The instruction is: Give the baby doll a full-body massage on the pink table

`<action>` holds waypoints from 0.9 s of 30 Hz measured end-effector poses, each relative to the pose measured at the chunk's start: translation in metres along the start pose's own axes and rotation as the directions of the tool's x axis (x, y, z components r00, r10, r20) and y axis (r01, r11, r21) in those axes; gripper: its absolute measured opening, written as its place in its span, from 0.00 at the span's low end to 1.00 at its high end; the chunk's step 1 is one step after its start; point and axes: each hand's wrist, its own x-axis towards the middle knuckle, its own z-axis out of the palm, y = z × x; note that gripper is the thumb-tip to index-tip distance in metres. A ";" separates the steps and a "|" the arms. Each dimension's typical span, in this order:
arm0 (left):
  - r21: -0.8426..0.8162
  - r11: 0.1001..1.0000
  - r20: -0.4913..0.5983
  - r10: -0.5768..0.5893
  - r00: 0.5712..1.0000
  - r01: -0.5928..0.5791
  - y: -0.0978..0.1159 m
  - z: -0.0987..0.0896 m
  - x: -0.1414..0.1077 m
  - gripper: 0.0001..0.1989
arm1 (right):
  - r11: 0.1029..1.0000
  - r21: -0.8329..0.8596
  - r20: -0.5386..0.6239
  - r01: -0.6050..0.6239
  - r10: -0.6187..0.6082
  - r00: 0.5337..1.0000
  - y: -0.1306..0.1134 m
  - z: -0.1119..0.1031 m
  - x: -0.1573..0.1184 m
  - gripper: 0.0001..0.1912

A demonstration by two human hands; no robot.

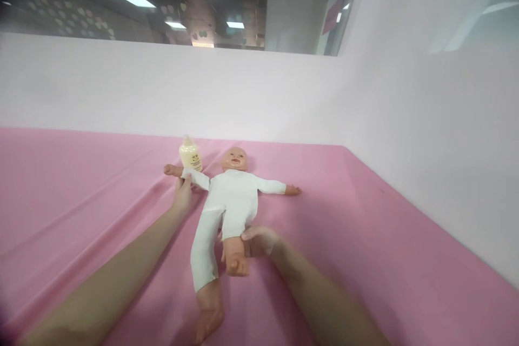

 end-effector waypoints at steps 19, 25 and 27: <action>-0.293 0.865 0.185 -0.366 0.912 0.407 0.010 -0.009 -0.007 0.16 | 0.972 -0.093 -0.401 -0.216 0.162 0.901 -0.034 0.028 -0.027 0.34; -0.232 0.860 0.193 -0.417 0.888 0.454 0.027 -0.019 -0.035 0.14 | 0.940 -0.158 -0.357 -0.303 0.232 0.905 -0.035 0.023 -0.027 0.30; -0.202 0.856 0.205 -0.438 0.875 0.476 0.033 -0.021 -0.049 0.14 | 0.944 -0.212 -0.339 -0.255 0.173 0.925 -0.036 0.025 -0.027 0.28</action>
